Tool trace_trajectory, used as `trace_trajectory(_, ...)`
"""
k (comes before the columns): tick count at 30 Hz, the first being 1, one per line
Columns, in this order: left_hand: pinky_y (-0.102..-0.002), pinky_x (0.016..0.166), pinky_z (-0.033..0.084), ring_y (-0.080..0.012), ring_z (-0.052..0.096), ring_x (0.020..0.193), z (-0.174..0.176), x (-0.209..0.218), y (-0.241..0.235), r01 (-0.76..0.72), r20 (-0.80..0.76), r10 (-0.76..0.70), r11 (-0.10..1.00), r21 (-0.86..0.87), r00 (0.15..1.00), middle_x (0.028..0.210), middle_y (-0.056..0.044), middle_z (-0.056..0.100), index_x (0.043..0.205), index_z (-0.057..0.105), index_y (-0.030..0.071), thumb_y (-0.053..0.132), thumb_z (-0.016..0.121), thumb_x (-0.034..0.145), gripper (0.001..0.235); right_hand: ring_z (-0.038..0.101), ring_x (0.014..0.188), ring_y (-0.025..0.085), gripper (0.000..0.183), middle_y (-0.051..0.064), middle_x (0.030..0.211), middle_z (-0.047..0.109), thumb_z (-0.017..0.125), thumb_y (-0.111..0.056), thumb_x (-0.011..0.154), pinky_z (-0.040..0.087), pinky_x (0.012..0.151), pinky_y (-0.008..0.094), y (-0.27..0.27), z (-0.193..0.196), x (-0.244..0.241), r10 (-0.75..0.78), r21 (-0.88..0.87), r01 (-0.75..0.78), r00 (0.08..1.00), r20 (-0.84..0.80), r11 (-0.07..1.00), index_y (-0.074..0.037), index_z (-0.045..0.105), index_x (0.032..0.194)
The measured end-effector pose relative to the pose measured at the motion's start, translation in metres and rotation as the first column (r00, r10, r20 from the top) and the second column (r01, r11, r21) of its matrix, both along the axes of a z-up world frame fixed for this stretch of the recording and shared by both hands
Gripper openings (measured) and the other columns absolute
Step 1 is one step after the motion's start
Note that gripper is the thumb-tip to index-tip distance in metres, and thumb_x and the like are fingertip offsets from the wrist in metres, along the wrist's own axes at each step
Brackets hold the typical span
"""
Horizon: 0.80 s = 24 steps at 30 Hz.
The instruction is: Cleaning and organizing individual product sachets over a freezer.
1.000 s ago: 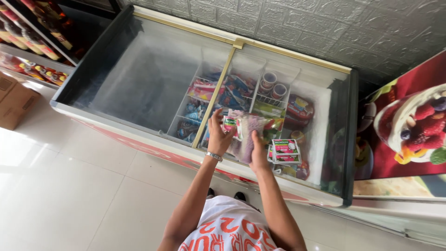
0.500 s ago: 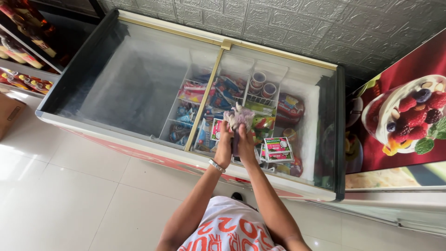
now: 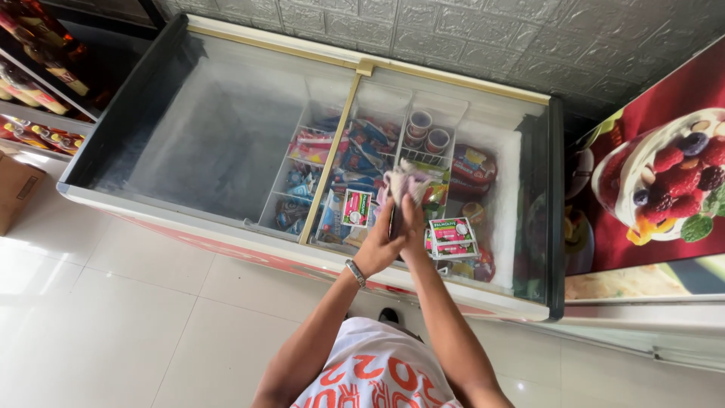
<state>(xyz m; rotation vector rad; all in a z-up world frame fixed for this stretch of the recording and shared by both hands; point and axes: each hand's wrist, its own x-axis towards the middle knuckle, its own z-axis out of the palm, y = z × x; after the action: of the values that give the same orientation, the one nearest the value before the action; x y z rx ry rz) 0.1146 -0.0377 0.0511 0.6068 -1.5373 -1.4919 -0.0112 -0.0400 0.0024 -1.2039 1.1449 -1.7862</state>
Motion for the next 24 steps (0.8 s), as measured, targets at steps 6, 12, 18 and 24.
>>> trace_trajectory(6, -0.029, 0.093, 0.053, -0.0146, 0.061, 0.111, 0.004, 0.018, -0.017, 0.012, -0.025, -0.008, 0.983, 0.184, 1.000, 0.124, -0.013, 0.066, 0.140, 0.052, -0.003, 0.013, 0.064, 0.108, 0.038, 0.065, 0.119, 0.029, 0.061, 0.015, 0.135, 0.062, 0.051, -0.050, 0.102, 0.051, 0.104, 0.049, 0.019, 0.048, -0.018, 0.138, 0.083, -0.317, 0.614, 0.777, 0.945, -0.006, 0.050, 0.145)
trace_trajectory(12, -0.040, 0.094, 0.050, -0.0293, 0.060, 0.109, 0.042, 0.022, -0.019, -0.344, 0.276, 0.344, 0.938, -0.050, 0.897, 0.119, -0.018, 0.063, 0.138, 0.052, 0.003, 0.025, 0.084, 0.084, 0.067, 0.060, 0.124, 0.025, 0.059, 0.009, 0.138, 0.060, 0.058, -0.045, 0.098, 0.048, 0.107, 0.047, 0.041, 0.031, 0.008, -0.002, 0.240, -0.286, 0.638, 0.770, 0.928, -0.010, 0.050, 0.144)
trace_trajectory(18, -0.052, 0.105, 0.037, -0.0408, 0.046, 0.126, 0.106, 0.036, -0.005, -0.425, 0.387, 0.673, 0.716, -0.553, 0.630, 0.137, -0.022, 0.048, 0.145, 0.044, 0.005, 0.034, 0.092, 0.070, 0.094, 0.052, 0.133, 0.021, 0.062, 0.006, 0.146, 0.055, 0.059, -0.042, 0.101, 0.041, 0.114, 0.042, 0.052, 0.012, 0.022, -0.045, 0.209, -0.133, 0.736, 0.676, 0.969, -0.008, 0.045, 0.150)
trace_trajectory(24, -0.045, 0.112, 0.038, -0.0356, 0.050, 0.135, 0.049, 0.032, -0.011, -0.257, 0.395, 0.378, 0.910, -0.326, 0.838, 0.148, -0.020, 0.050, 0.150, 0.042, 0.006, 0.033, 0.067, 0.094, 0.068, 0.047, 0.141, 0.023, 0.062, 0.009, 0.153, 0.050, 0.053, -0.041, 0.106, 0.036, 0.119, 0.040, 0.058, 0.019, 0.040, 0.062, 0.080, -0.123, 0.845, 0.531, 0.989, -0.003, 0.042, 0.154)
